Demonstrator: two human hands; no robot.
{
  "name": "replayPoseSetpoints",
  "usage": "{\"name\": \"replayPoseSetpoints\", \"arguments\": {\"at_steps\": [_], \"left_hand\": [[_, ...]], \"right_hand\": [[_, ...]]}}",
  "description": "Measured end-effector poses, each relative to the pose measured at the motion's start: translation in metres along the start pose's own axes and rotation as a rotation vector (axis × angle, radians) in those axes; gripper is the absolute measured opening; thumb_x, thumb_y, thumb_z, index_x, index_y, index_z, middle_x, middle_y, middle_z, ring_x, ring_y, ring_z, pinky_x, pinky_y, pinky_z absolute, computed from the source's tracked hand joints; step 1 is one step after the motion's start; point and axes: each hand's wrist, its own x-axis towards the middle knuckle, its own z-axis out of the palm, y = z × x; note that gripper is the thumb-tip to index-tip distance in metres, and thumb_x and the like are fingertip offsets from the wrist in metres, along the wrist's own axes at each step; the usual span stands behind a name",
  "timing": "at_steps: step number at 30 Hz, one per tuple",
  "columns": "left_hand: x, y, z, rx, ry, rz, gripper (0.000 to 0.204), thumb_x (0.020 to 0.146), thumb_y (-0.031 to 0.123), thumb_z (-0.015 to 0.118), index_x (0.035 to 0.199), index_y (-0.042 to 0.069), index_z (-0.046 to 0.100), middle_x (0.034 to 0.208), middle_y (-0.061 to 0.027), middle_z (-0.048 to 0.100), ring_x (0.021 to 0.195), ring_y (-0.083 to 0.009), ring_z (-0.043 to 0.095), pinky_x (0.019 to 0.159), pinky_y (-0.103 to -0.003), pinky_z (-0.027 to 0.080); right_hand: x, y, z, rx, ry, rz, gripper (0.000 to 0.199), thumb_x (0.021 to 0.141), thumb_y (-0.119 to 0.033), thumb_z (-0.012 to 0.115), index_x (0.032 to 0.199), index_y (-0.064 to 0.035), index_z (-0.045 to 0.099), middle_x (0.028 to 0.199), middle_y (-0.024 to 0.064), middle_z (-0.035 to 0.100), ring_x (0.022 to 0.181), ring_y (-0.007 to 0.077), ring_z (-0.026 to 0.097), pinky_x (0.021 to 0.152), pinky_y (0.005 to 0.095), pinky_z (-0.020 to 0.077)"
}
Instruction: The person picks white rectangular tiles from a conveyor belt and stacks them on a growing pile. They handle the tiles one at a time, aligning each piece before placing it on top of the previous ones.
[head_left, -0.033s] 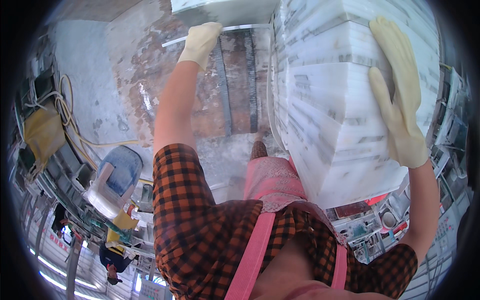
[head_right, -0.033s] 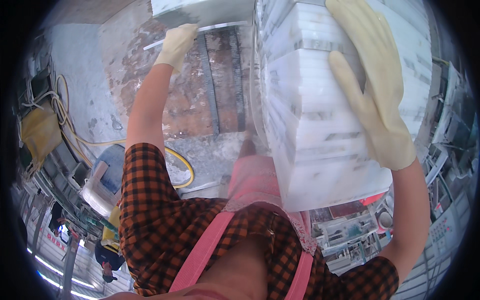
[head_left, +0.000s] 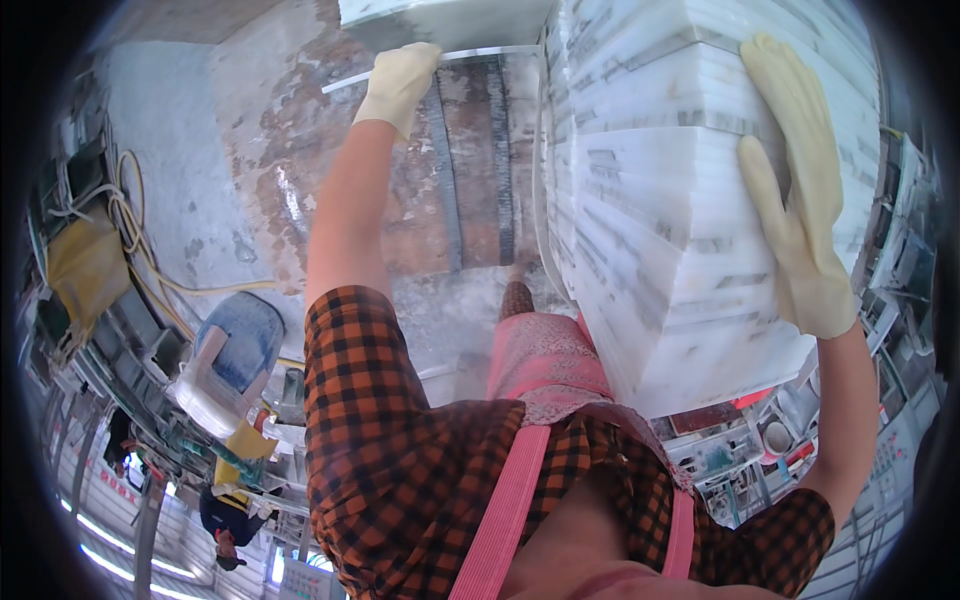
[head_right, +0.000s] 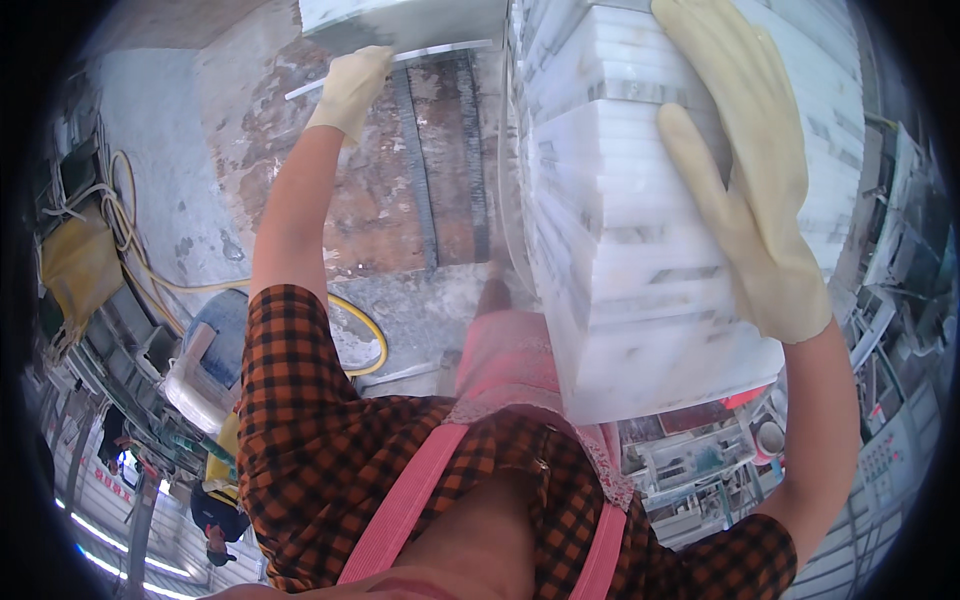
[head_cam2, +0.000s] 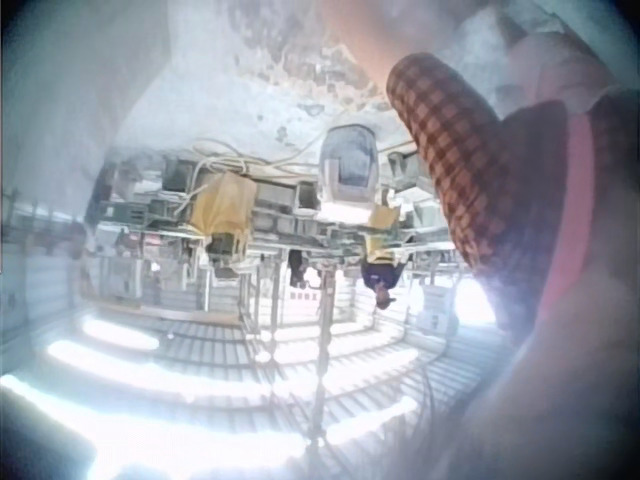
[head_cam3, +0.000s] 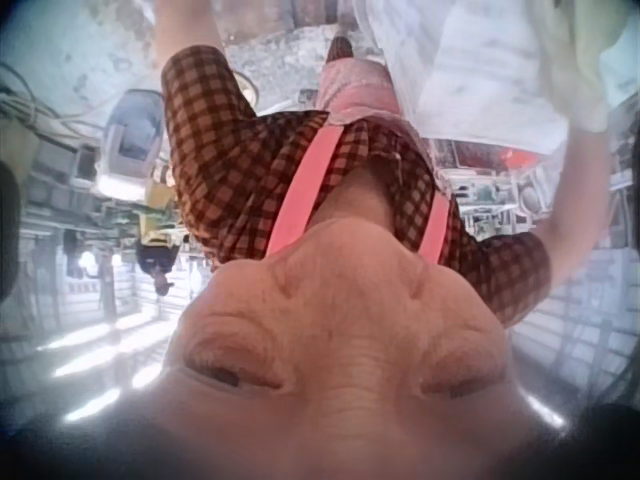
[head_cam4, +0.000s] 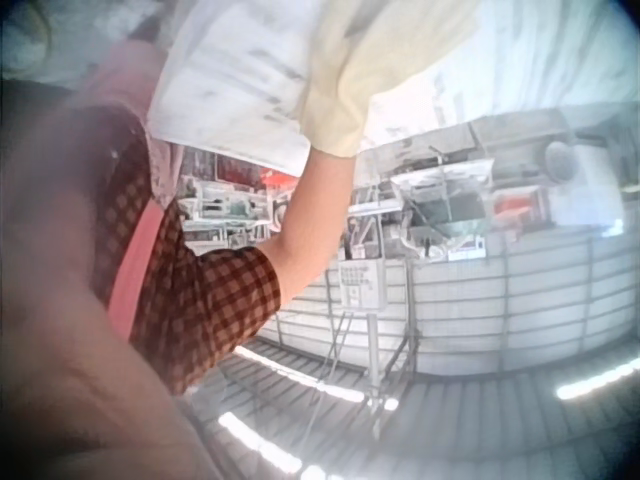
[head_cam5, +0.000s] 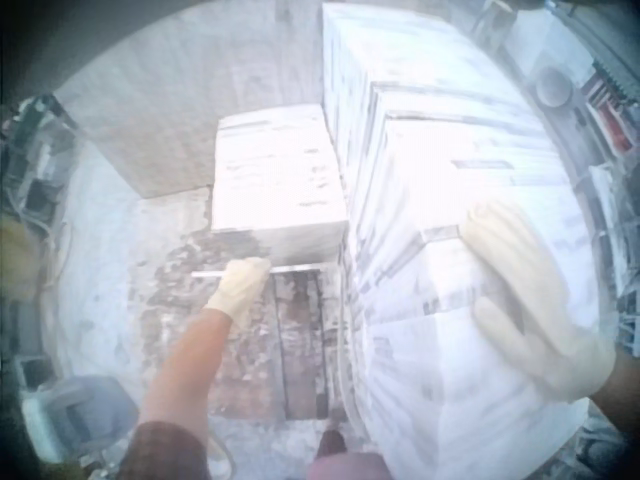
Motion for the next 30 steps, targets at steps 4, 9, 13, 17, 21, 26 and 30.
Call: {"name": "replayPoseSetpoints", "arguments": {"at_steps": [4,9,13,17,21,26,30], "left_hand": [[0.006,-0.005,0.007,-0.014,-0.014,0.009,0.017,0.082,0.006,0.048,0.091,0.008,0.062,0.093,-0.0126,0.067,0.086,-0.0329,0.066,0.069,-0.043,0.054],[0.014,-0.010,-0.008,0.064,-0.004,0.002,0.011,0.082,0.011,0.055,0.092,0.007,0.055,0.089,-0.0148,0.065,0.086,-0.0351,0.064,0.068,-0.045,0.052],[0.023,-0.006,-0.029,0.123,0.193,-0.057,0.019,0.082,0.008,0.054,0.100,0.005,0.059,0.089,-0.0134,0.067,0.085,-0.0322,0.066,0.073,-0.042,0.053],[0.002,-0.030,-0.029,-0.083,0.760,-0.267,0.040,0.085,0.004,0.053,0.125,0.005,0.053,0.098,-0.0165,0.067,0.088,-0.0305,0.065,0.080,-0.039,0.051],[-0.042,-0.084,0.030,-1.210,0.628,-1.055,0.063,0.083,-0.005,0.050,0.143,0.008,0.037,0.142,-0.0131,0.045,0.117,-0.0222,0.053,0.088,-0.032,0.046],[-0.057,-0.135,0.145,-1.398,0.374,-1.012,0.072,0.077,-0.012,0.050,0.145,0.006,0.033,0.145,-0.0152,0.040,0.121,-0.0208,0.050,0.094,-0.031,0.041],[-0.031,-0.139,0.199,-1.553,0.399,-0.779,0.056,0.075,-0.011,0.049,0.130,0.000,0.049,0.125,-0.0135,0.058,0.108,-0.0190,0.058,0.090,-0.029,0.043]], "right_hand": [[-0.001,0.001,-0.001,-0.023,-0.033,-0.003,0.047,0.093,-0.008,0.047,0.140,-0.0013,0.042,0.148,0.0144,0.037,0.140,0.0297,0.028,0.115,0.0391,0.0180],[0.002,0.003,0.000,-0.053,-0.063,0.024,0.048,0.093,-0.007,0.045,0.140,-0.0006,0.040,0.148,0.0151,0.036,0.141,0.0301,0.027,0.115,0.0401,0.0177],[0.006,0.005,-0.001,-0.110,0.002,-0.019,0.042,0.092,-0.014,0.052,0.132,-0.0003,0.051,0.138,0.0174,0.048,0.131,0.0311,0.042,0.111,0.0405,0.0287],[0.005,0.006,-0.002,-0.085,-0.048,0.004,0.047,0.090,-0.006,0.051,0.135,0.0014,0.046,0.143,0.0177,0.043,0.136,0.0339,0.035,0.113,0.0415,0.0219],[0.002,0.009,0.001,-0.114,-0.078,0.018,0.049,0.091,-0.008,0.049,0.139,0.0014,0.041,0.145,0.0187,0.039,0.137,0.0340,0.033,0.114,0.0411,0.0213],[0.004,0.013,0.001,-0.256,-0.174,0.047,0.052,0.096,-0.021,0.042,0.142,0.0026,0.034,0.149,0.0206,0.032,0.139,0.0356,0.029,0.114,0.0427,0.0204],[0.002,0.015,-0.003,-0.321,-0.262,0.152,0.057,0.096,-0.026,0.043,0.142,0.0051,0.032,0.148,0.0233,0.030,0.139,0.0373,0.028,0.114,0.0443,0.0192]]}}
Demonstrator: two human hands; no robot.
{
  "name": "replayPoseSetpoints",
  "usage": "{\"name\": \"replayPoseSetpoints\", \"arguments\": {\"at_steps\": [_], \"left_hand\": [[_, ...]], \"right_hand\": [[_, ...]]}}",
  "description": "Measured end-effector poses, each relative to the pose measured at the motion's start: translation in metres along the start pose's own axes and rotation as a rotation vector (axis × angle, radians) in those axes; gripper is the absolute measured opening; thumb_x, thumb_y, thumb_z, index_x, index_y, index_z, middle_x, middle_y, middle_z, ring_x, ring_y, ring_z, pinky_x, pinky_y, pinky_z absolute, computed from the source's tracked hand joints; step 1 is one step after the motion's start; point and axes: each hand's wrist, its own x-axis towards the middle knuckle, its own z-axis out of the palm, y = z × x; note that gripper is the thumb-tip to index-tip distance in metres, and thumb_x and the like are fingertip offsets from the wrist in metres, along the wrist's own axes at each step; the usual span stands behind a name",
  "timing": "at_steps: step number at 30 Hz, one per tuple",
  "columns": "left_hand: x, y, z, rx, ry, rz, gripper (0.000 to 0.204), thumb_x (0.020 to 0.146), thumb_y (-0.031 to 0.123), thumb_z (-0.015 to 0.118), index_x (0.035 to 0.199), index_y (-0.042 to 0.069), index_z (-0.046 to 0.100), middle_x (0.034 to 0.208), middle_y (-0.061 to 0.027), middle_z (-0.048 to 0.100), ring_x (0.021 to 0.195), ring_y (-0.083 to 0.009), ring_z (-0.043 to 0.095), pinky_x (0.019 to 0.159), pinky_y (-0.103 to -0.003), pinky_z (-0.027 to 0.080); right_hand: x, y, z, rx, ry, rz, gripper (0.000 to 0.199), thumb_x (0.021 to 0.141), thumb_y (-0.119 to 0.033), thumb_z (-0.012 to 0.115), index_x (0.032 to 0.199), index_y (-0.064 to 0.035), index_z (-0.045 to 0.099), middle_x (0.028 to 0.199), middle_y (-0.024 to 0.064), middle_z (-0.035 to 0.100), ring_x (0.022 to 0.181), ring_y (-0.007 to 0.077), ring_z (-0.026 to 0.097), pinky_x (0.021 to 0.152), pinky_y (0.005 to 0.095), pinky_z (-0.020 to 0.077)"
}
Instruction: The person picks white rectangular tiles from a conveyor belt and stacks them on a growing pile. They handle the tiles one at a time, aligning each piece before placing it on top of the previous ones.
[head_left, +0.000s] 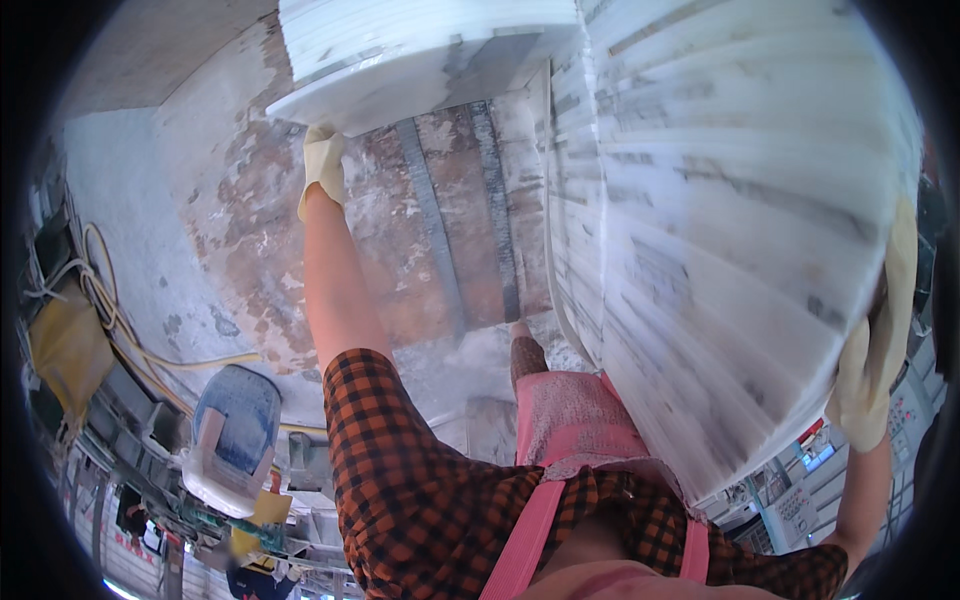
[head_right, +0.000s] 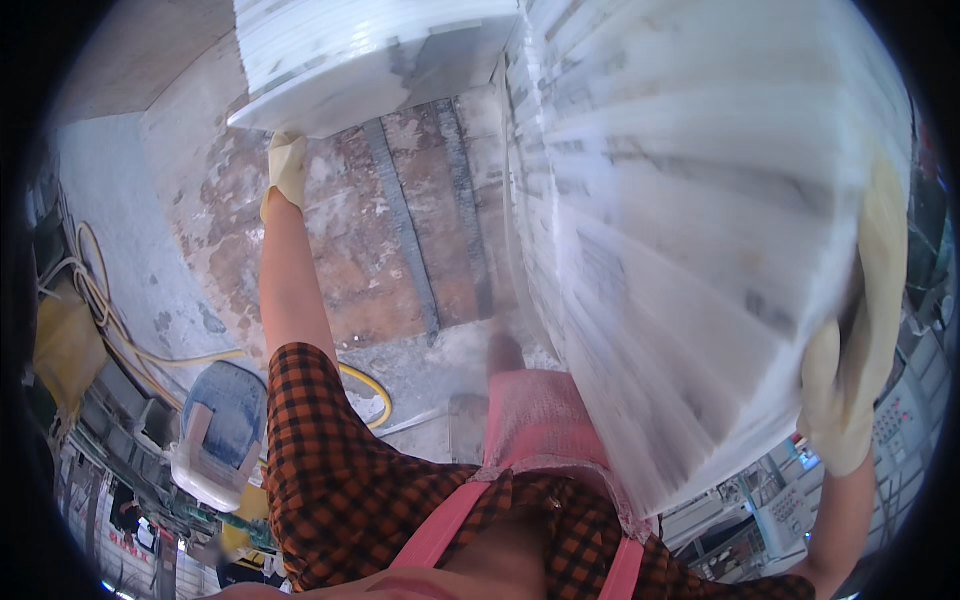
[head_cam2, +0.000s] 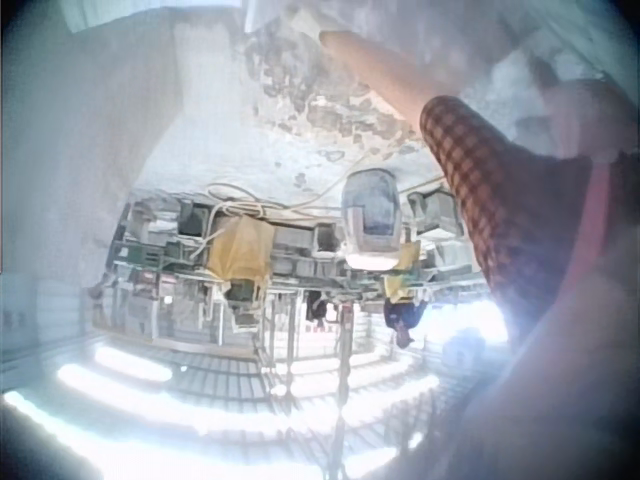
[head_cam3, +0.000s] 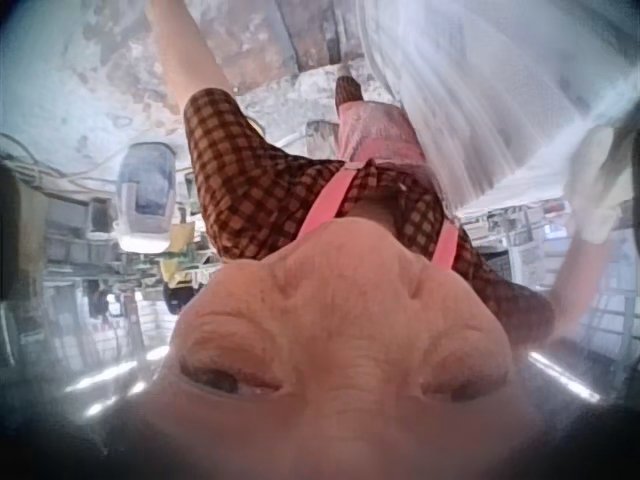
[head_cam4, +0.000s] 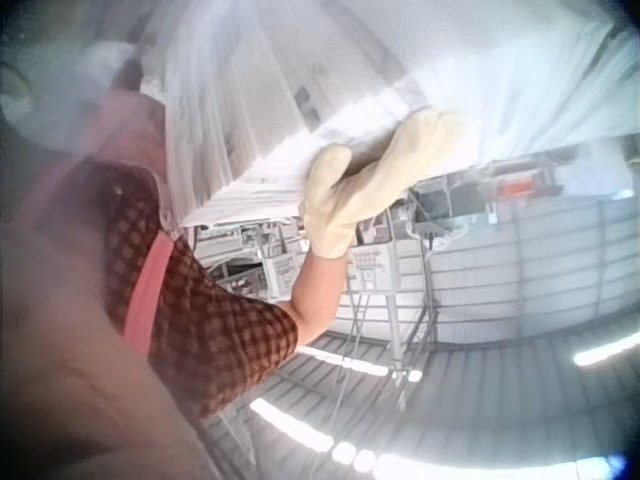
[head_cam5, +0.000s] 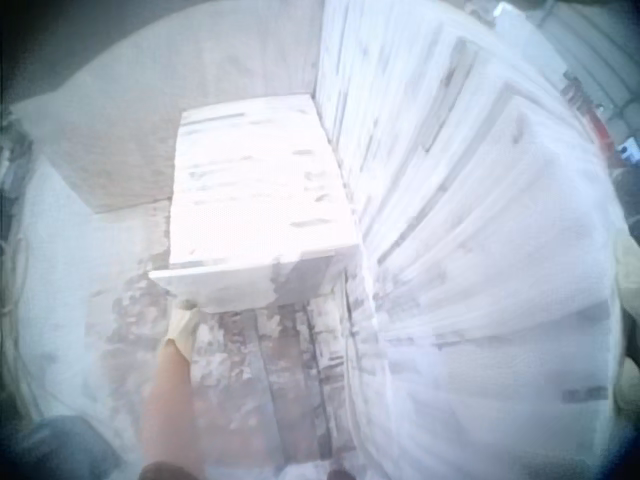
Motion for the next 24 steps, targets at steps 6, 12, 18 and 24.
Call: {"name": "replayPoseSetpoints", "arguments": {"at_steps": [6,12,18,24], "left_hand": [[0.013,-0.008,-0.009,0.377,-0.031,0.207,0.029,0.074,-0.005,0.051,0.099,-0.002,0.063,0.092,-0.0065,0.066,0.085,-0.0151,0.059,0.074,-0.028,0.045],[0.019,-0.010,-0.011,0.751,-0.099,0.611,0.028,0.071,-0.001,0.054,0.097,-0.002,0.065,0.093,-0.0070,0.065,0.085,-0.0159,0.057,0.075,-0.025,0.043],[0.009,-0.006,0.022,0.369,-0.065,0.179,0.033,0.075,-0.001,0.056,0.107,-0.001,0.063,0.102,-0.0120,0.064,0.092,-0.0211,0.058,0.081,-0.027,0.044],[0.001,0.008,0.049,0.084,0.143,-0.201,0.039,0.073,0.001,0.058,0.112,-0.002,0.059,0.102,-0.0108,0.063,0.089,-0.0197,0.057,0.077,-0.028,0.043]], "right_hand": [[-0.014,-0.002,0.005,0.064,-0.006,0.226,0.058,0.098,-0.033,0.040,0.140,0.0066,0.029,0.147,0.0224,0.028,0.135,0.0355,0.032,0.109,0.0415,0.0258],[-0.023,0.004,0.002,0.017,-0.117,0.197,0.059,0.097,-0.038,0.040,0.137,0.0057,0.033,0.144,0.0246,0.030,0.131,0.0375,0.034,0.107,0.0434,0.0264],[-0.032,0.011,-0.001,0.075,-0.175,0.240,0.058,0.096,-0.039,0.043,0.133,0.0053,0.037,0.139,0.0245,0.035,0.128,0.0380,0.037,0.105,0.0455,0.0271],[-0.018,0.006,-0.006,0.091,-0.171,0.132,0.054,0.097,-0.030,0.040,0.137,0.0061,0.033,0.142,0.0246,0.032,0.132,0.0379,0.033,0.108,0.0438,0.0253]]}}
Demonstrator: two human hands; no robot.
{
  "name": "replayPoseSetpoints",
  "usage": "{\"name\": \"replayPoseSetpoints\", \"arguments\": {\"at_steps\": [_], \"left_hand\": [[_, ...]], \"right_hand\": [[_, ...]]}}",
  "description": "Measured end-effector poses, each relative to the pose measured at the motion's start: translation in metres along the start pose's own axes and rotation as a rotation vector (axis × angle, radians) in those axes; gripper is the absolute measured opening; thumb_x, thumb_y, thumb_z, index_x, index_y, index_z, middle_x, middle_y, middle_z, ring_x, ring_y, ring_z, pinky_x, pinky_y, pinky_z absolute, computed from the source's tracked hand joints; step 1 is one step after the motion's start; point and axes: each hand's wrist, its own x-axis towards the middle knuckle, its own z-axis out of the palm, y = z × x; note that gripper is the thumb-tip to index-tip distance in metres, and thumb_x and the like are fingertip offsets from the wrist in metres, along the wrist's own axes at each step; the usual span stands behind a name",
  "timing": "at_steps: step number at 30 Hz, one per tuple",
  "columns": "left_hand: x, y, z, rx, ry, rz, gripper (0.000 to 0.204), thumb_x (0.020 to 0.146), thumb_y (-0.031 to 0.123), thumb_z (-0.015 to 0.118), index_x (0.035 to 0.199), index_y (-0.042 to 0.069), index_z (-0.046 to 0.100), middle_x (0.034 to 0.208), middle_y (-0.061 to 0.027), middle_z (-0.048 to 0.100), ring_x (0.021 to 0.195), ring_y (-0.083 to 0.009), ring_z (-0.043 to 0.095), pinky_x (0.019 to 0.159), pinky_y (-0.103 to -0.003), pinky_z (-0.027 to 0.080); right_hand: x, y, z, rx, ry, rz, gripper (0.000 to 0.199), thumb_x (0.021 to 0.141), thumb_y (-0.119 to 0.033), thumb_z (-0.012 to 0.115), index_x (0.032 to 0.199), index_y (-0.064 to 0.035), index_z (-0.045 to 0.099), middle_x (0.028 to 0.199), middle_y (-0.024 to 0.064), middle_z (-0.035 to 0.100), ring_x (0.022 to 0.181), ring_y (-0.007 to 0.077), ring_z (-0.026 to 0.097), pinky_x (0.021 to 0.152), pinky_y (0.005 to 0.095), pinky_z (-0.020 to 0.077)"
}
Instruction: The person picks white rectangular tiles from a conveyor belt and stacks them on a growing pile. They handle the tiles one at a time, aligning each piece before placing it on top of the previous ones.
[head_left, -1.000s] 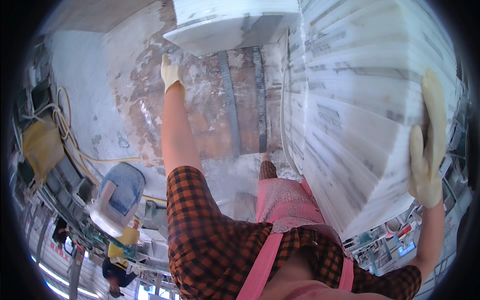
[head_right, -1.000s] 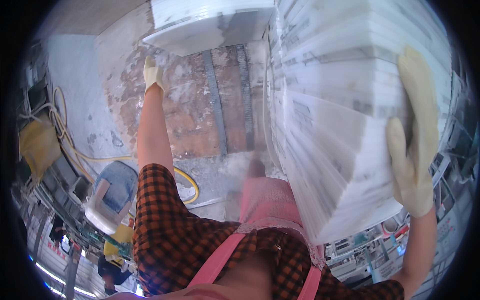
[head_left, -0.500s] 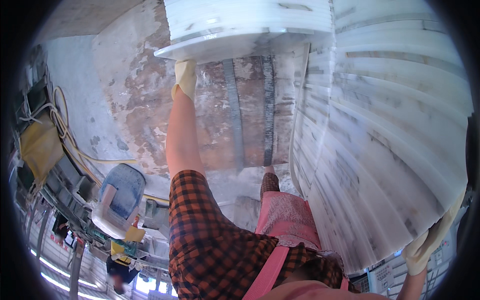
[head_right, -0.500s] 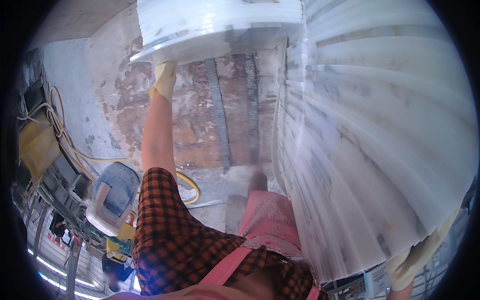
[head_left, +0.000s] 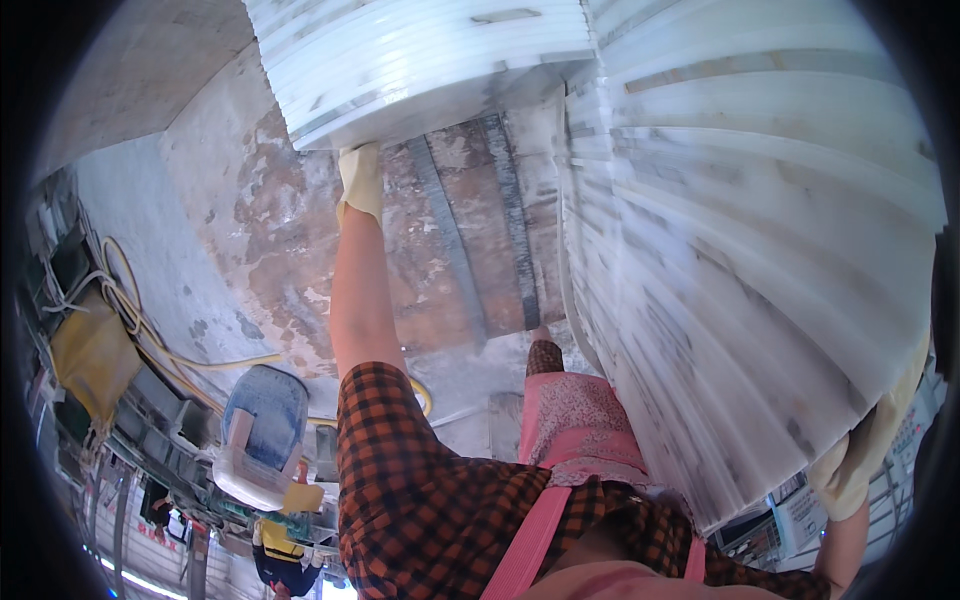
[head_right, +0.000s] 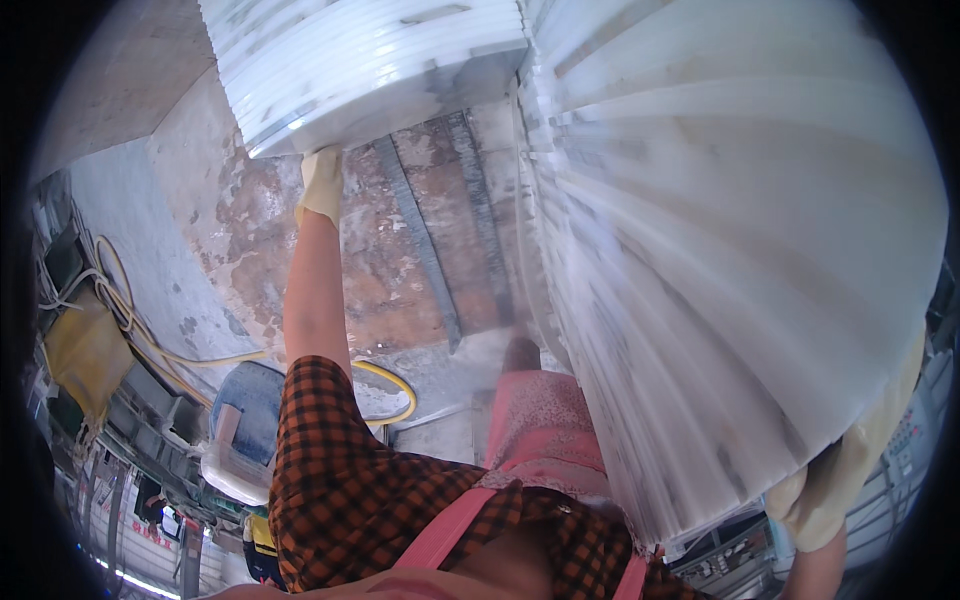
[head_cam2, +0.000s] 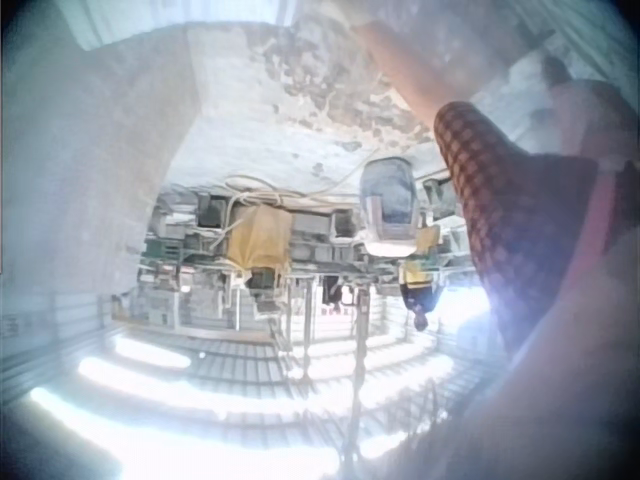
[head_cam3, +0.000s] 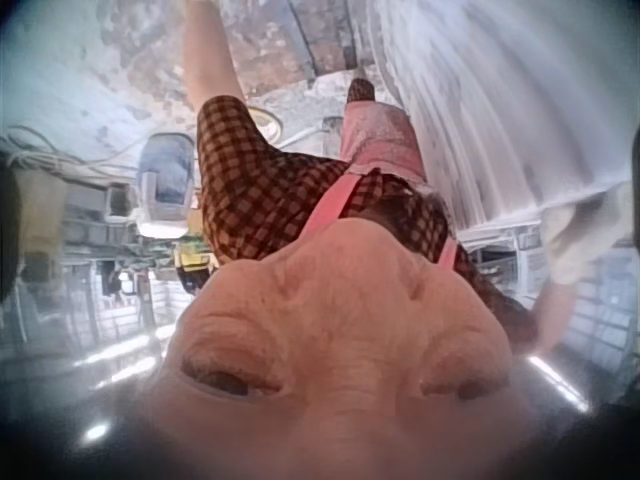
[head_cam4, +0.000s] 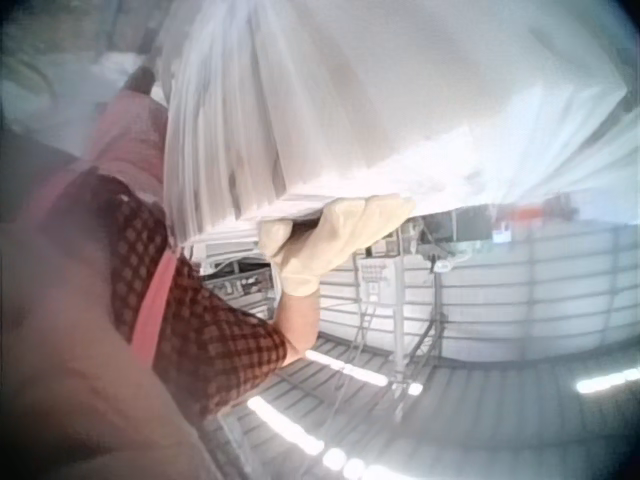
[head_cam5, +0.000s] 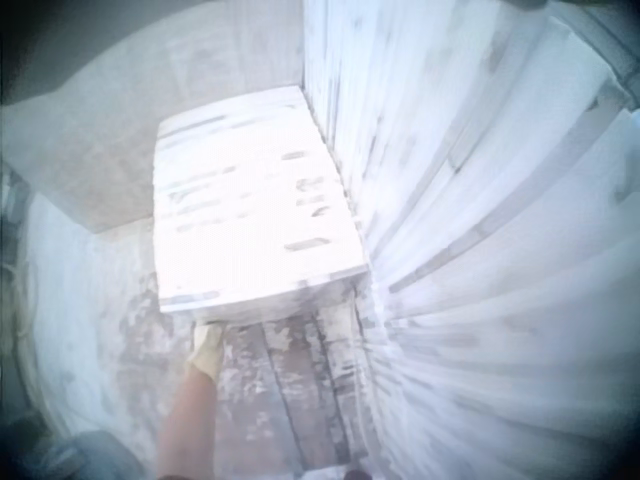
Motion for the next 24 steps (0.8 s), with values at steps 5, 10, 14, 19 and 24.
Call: {"name": "replayPoseSetpoints", "arguments": {"at_steps": [5,10,14,19,24], "left_hand": [[-0.008,0.013,0.014,0.738,0.081,0.015,0.047,0.078,0.013,0.058,0.122,-0.003,0.052,0.116,-0.0211,0.062,0.108,-0.0335,0.059,0.086,-0.035,0.045],[-0.103,-0.044,0.022,0.929,0.064,-0.149,0.061,0.082,0.028,0.055,0.128,-0.009,0.041,0.114,-0.0271,0.062,0.111,-0.0382,0.058,0.103,-0.048,0.035],[-0.263,-0.117,-0.021,1.116,-0.098,-0.045,0.047,0.085,0.024,0.050,0.123,-0.003,0.052,0.100,-0.0262,0.065,0.096,-0.0404,0.062,0.097,-0.051,0.039],[-0.435,-0.163,-0.135,0.952,-0.032,-0.268,0.036,0.081,0.027,0.051,0.102,0.001,0.066,0.102,-0.0271,0.064,0.100,-0.0441,0.060,0.087,-0.049,0.046],[-0.554,-0.194,-0.242,0.846,0.288,-0.275,0.036,0.082,0.034,0.056,0.092,0.001,0.068,0.086,-0.0232,0.067,0.084,-0.0400,0.063,0.073,-0.046,0.049]], "right_hand": [[0.019,-0.007,-0.005,-0.164,0.040,-0.080,0.059,0.094,-0.029,0.040,0.142,0.0054,0.031,0.148,0.0248,0.028,0.137,0.0388,0.029,0.112,0.0454,0.0206],[0.025,-0.016,0.000,-0.095,0.231,-0.218,0.053,0.094,-0.022,0.044,0.140,0.0030,0.038,0.146,0.0222,0.035,0.139,0.0366,0.029,0.114,0.0438,0.0191],[0.016,-0.028,0.003,0.091,0.366,-0.249,0.048,0.092,-0.017,0.049,0.136,0.0011,0.045,0.142,0.0191,0.042,0.138,0.0335,0.032,0.115,0.0423,0.0187],[0.010,-0.032,0.009,0.152,0.562,-0.378,0.043,0.091,-0.018,0.053,0.131,-0.0035,0.051,0.140,0.0146,0.047,0.135,0.0300,0.037,0.115,0.0414,0.0225],[0.016,-0.010,0.028,0.088,0.780,-0.531,0.041,0.091,-0.022,0.055,0.130,-0.0073,0.054,0.137,0.0127,0.050,0.131,0.0293,0.042,0.112,0.0403,0.0274]]}}
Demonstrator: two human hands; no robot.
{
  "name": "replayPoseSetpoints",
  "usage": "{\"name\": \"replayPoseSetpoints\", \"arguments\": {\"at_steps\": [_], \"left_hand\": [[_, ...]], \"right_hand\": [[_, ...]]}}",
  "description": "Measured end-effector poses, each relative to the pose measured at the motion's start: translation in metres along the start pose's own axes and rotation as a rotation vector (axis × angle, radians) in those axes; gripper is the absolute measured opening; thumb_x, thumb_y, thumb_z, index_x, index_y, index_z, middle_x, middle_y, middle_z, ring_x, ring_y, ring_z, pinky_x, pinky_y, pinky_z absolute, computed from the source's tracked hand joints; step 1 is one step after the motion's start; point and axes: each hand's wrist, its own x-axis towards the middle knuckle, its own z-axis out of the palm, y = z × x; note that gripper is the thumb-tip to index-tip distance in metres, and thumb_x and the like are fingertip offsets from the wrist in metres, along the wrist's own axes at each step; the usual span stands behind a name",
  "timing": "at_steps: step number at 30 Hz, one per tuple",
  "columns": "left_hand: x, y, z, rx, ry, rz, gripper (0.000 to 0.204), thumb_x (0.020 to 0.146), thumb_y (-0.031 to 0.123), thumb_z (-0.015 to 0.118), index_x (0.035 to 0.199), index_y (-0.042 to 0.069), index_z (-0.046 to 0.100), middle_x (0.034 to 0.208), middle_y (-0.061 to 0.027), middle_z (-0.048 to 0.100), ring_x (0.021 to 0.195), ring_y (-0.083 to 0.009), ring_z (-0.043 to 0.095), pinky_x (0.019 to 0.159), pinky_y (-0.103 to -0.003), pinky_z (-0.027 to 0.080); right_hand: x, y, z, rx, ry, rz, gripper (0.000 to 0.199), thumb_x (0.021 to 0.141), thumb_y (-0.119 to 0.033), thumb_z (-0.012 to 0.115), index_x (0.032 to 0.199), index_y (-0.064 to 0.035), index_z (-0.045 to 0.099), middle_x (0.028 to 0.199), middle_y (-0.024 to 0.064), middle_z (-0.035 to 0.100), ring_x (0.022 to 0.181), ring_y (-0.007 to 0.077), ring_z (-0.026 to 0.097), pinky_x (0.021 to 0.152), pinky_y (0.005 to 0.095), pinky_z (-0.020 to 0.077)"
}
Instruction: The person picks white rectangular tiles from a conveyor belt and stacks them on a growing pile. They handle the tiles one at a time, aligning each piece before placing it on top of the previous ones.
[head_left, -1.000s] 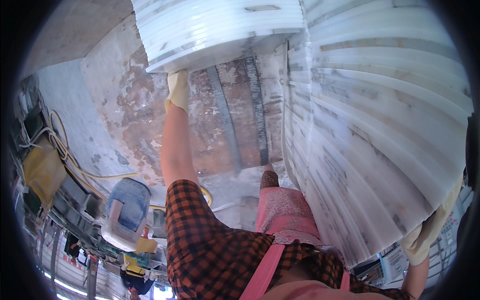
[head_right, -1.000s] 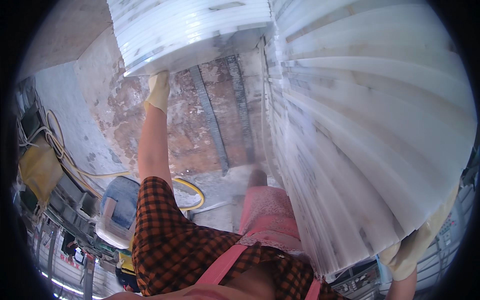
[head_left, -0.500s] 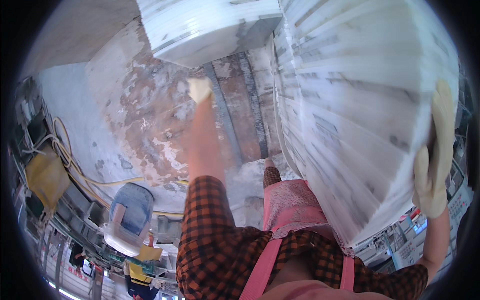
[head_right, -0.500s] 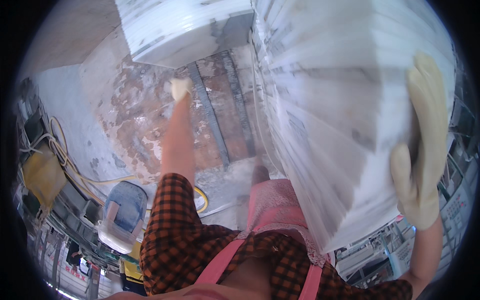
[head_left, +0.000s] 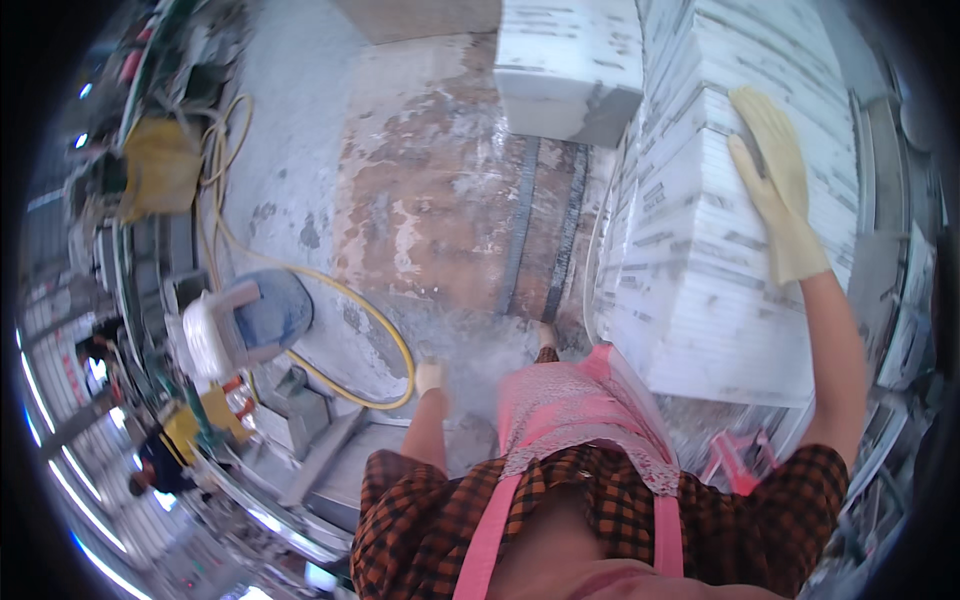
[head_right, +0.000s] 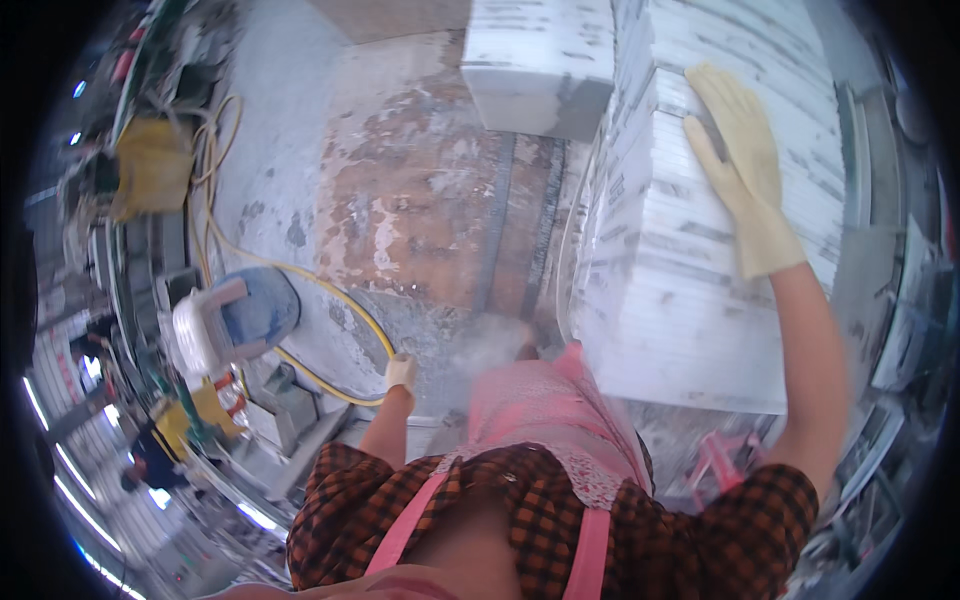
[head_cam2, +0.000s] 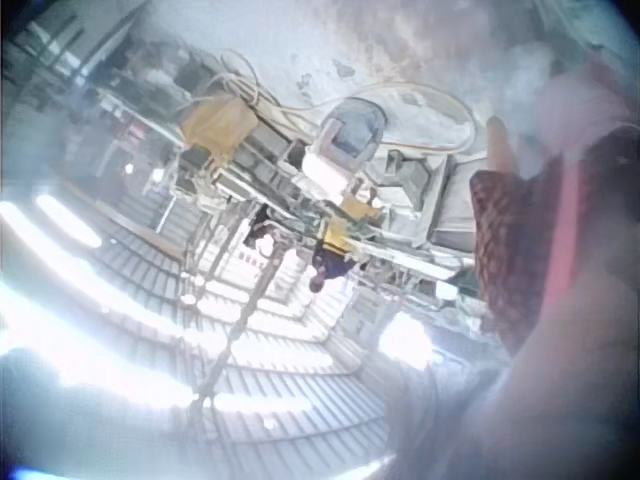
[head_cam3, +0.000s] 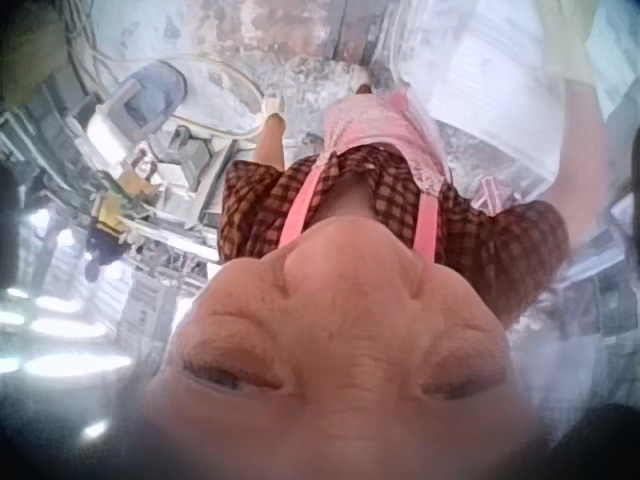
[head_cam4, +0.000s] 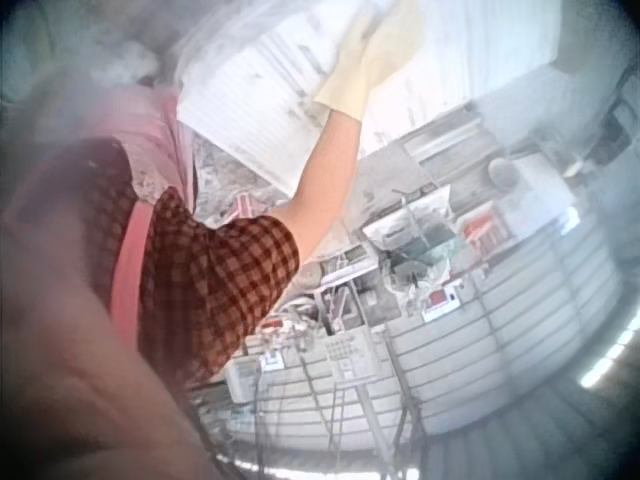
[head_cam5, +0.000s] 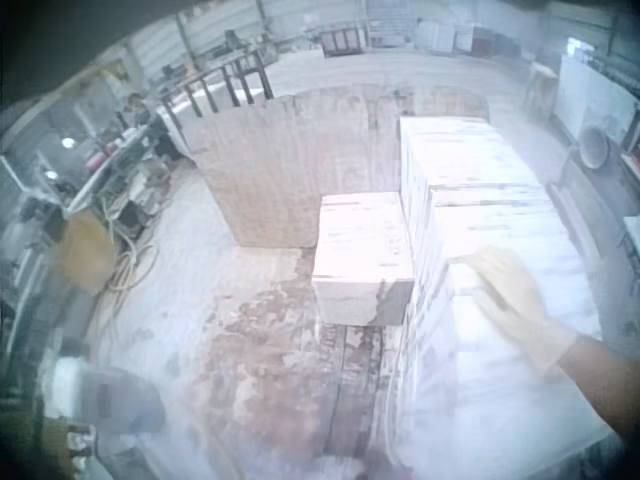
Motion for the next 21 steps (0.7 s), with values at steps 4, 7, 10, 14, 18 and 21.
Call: {"name": "replayPoseSetpoints", "arguments": {"at_steps": [4,7,10,14,18,21], "left_hand": [[-0.102,-0.061,-0.006,-0.482,0.153,-0.177,0.027,0.084,0.020,0.053,0.101,0.003,0.065,0.084,-0.0124,0.065,0.074,-0.0250,0.060,0.068,-0.038,0.048],[-0.229,-0.088,0.036,-0.772,0.275,-0.330,0.029,0.086,0.017,0.052,0.108,0.003,0.063,0.092,-0.0087,0.066,0.083,-0.0189,0.059,0.072,-0.035,0.047],[-0.369,-0.120,0.106,-1.002,0.474,-0.521,0.032,0.086,0.017,0.054,0.114,0.003,0.062,0.103,-0.0105,0.067,0.095,-0.0200,0.061,0.081,-0.034,0.048],[-0.578,-0.157,0.236,-0.680,0.468,-1.086,0.037,0.082,0.030,0.054,0.109,0.008,0.067,0.116,-0.0196,0.062,0.109,-0.0362,0.059,0.092,-0.043,0.047],[-0.762,-0.194,0.331,-0.730,0.681,-1.516,0.032,0.083,0.030,0.054,0.097,0.006,0.069,0.104,-0.0208,0.066,0.101,-0.0388,0.062,0.086,-0.046,0.049],[-0.815,-0.206,0.356,-0.744,0.810,-1.616,0.034,0.084,0.032,0.054,0.093,0.004,0.069,0.099,-0.0228,0.066,0.097,-0.0406,0.062,0.084,-0.047,0.049]], "right_hand": [[-0.013,0.017,0.012,-0.093,0.082,-0.076,0.042,0.093,-0.025,0.053,0.131,-0.0085,0.053,0.137,0.0120,0.050,0.130,0.0269,0.043,0.109,0.0397,0.0303],[-0.019,0.006,0.011,-0.291,0.066,-0.084,0.044,0.096,-0.029,0.045,0.135,-0.0074,0.049,0.138,0.0115,0.050,0.130,0.0242,0.044,0.108,0.0408,0.0314],[-0.033,-0.041,-0.009,-0.662,-0.334,-0.132,0.037,0.093,-0.015,0.040,0.125,-0.0013,0.053,0.126,0.0197,0.055,0.120,0.0332,0.048,0.103,0.0469,0.0314],[-0.108,-0.137,-0.072,0.175,-0.048,-0.333,0.046,0.101,-0.027,0.040,0.139,0.0005,0.042,0.144,0.0181,0.041,0.136,0.0319,0.031,0.115,0.0420,0.0175],[-0.232,-0.265,-0.071,0.350,-0.220,-0.729,0.044,0.092,-0.017,0.053,0.133,-0.0013,0.050,0.121,0.0235,0.056,0.112,0.0375,0.051,0.096,0.0420,0.0387],[-0.301,-0.333,-0.007,0.510,-0.327,-0.857,0.041,0.087,-0.011,0.055,0.127,-0.0050,0.055,0.102,0.0264,0.058,0.096,0.0413,0.055,0.085,0.0465,0.0433]]}}
